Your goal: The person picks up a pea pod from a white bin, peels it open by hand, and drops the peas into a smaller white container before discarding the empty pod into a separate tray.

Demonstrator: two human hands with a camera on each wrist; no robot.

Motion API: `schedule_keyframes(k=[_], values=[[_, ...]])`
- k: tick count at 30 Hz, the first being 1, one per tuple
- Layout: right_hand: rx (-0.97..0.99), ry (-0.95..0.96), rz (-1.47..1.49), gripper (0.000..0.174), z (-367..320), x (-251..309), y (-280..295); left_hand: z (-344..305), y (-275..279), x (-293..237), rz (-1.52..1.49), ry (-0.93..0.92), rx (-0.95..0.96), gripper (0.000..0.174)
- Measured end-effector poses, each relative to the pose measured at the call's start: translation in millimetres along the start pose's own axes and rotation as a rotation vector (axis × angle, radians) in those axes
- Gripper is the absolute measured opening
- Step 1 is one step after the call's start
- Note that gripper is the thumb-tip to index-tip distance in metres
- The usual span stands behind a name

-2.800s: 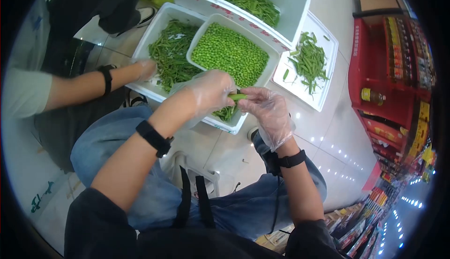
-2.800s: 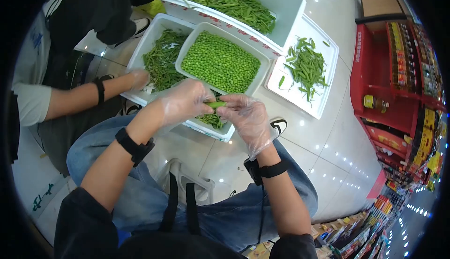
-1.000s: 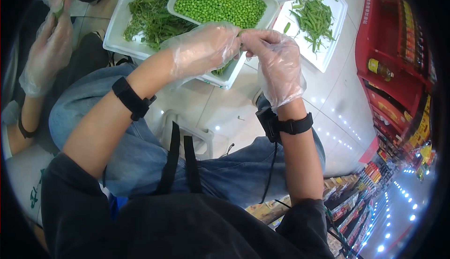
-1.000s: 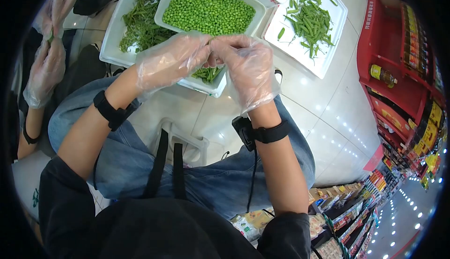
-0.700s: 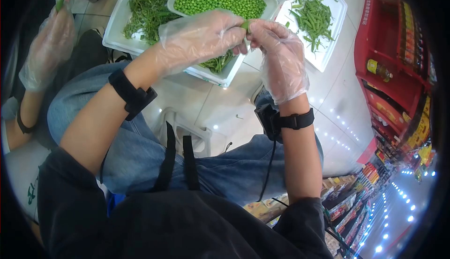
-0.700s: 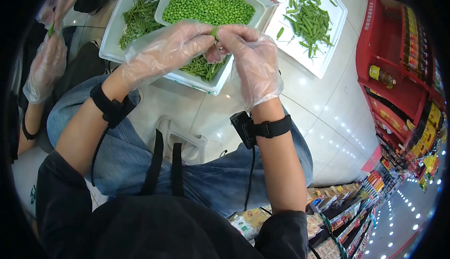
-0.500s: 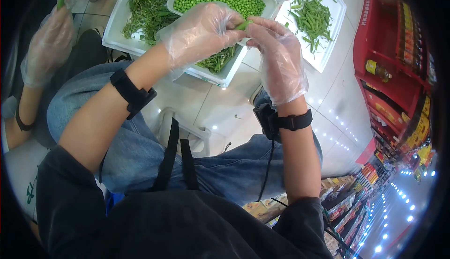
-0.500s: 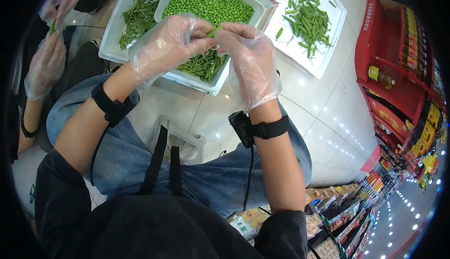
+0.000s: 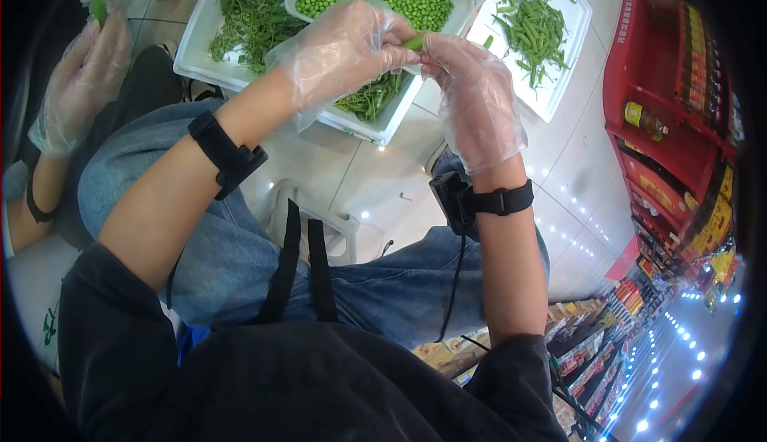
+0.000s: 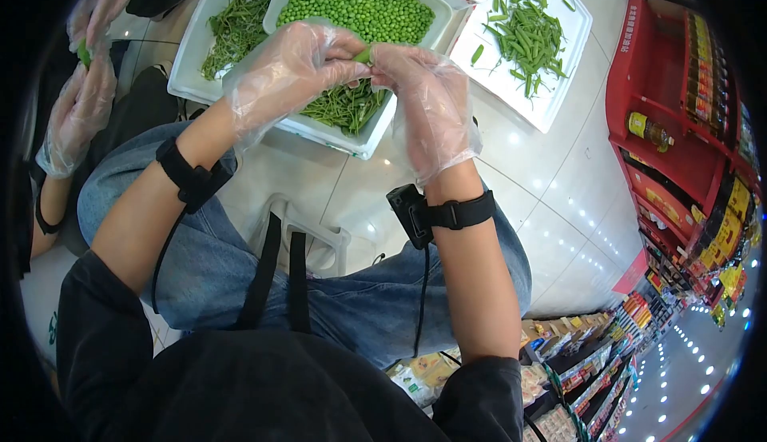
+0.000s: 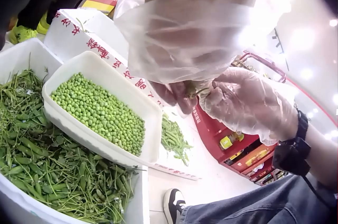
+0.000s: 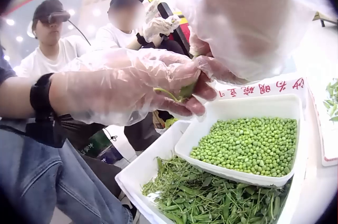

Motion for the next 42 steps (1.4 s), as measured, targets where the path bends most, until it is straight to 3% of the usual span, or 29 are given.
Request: schedule_keyframes(k=[3, 5, 12, 14, 17, 20, 22, 26, 36, 42], values=[[-0.001, -0.02, 0.034, 0.018, -0.1, -2.3, 0.6, -0.5, -0.3, -3.1, 0.034, -0.026, 0.014, 0.034], [0.013, -0.029, 0.044, 0.017, 0.6, -3.5, 0.4, -1.6, -8.0, -6.1, -0.001, -0.007, 0.134, 0.035], [-0.016, -0.169, 0.004, 0.02, 5.5, -24.8, 15.0, -2.3, -20.0, 7.3, -0.087, 0.05, 0.185, 0.032], [-0.01, -0.18, -0.032, 0.018, 4.6, -26.1, 14.0, -1.9, -24.3, 5.4, -0.011, -0.045, 0.214, 0.032], [-0.011, -0.201, -0.046, 0.014, 3.0, -28.5, 14.8, -2.7, -28.9, 6.2, 0.096, -0.027, 0.24, 0.031], [0.128, -0.111, -0.237, 0.012, 0.8, -21.3, 5.1, -6.8, -35.8, 6.9, 0.07, -0.003, 0.285, 0.031], [-0.052, -0.237, -0.093, 0.012, -1.4, -26.7, 12.4, -7.4, -41.6, 8.4, 0.084, -0.015, 0.299, 0.031], [-0.061, -0.222, -0.104, 0.016, -0.3, -29.9, 16.2, -10.3, -47.6, 4.8, 0.141, -0.03, 0.348, 0.03], [-0.128, -0.245, 0.165, 0.03, 4.3, -48.2, 27.0, -6.5, -38.9, 5.8, 0.056, -0.018, 0.234, 0.025], [-0.097, -0.198, 0.187, 0.034, 4.2, -42.9, 23.4, -3.7, -37.7, 6.1, 0.206, -0.068, 0.193, 0.024]])
Point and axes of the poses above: each hand's wrist, its own z-axis towards the middle knuckle, its own y-axis out of the back of the hand, x = y × z, the point moved 10 cm from there along z, towards the middle knuckle, and after that the axes turned 11 degrees about z, right-handed, at the moved point
